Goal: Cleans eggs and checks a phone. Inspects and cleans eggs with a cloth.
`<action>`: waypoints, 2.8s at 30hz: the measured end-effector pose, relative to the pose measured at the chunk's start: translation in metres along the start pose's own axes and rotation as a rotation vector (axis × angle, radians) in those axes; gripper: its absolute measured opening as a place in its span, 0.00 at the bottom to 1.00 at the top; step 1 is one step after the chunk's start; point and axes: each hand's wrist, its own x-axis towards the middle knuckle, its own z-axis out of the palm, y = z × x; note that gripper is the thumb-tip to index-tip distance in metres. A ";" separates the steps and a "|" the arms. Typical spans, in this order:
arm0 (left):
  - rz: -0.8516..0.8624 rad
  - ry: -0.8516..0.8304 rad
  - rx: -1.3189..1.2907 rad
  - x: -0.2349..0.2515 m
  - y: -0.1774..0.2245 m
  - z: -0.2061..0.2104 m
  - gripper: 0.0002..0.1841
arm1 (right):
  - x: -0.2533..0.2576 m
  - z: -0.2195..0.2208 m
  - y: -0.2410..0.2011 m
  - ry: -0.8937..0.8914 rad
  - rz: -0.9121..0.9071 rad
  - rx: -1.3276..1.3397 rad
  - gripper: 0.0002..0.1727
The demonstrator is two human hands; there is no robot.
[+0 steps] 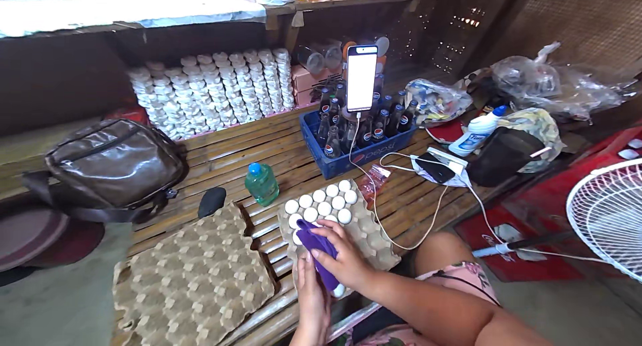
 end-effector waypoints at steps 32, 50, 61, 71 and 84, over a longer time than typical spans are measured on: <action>-0.103 -0.247 -0.127 0.007 -0.007 -0.017 0.24 | 0.005 -0.043 0.005 -0.228 -0.012 0.041 0.28; -0.111 -0.242 -0.286 0.008 -0.003 -0.016 0.24 | 0.005 -0.046 0.013 -0.134 -0.112 0.036 0.22; 0.029 -0.228 0.061 0.002 -0.008 -0.016 0.18 | 0.000 -0.042 0.021 -0.186 -0.364 -0.177 0.21; -0.128 -0.080 -0.310 0.008 0.001 -0.016 0.13 | -0.004 -0.043 0.018 -0.264 -0.353 -0.188 0.24; -0.013 -0.111 -0.162 0.005 0.004 -0.009 0.19 | -0.001 -0.043 0.017 -0.220 -0.207 -0.046 0.20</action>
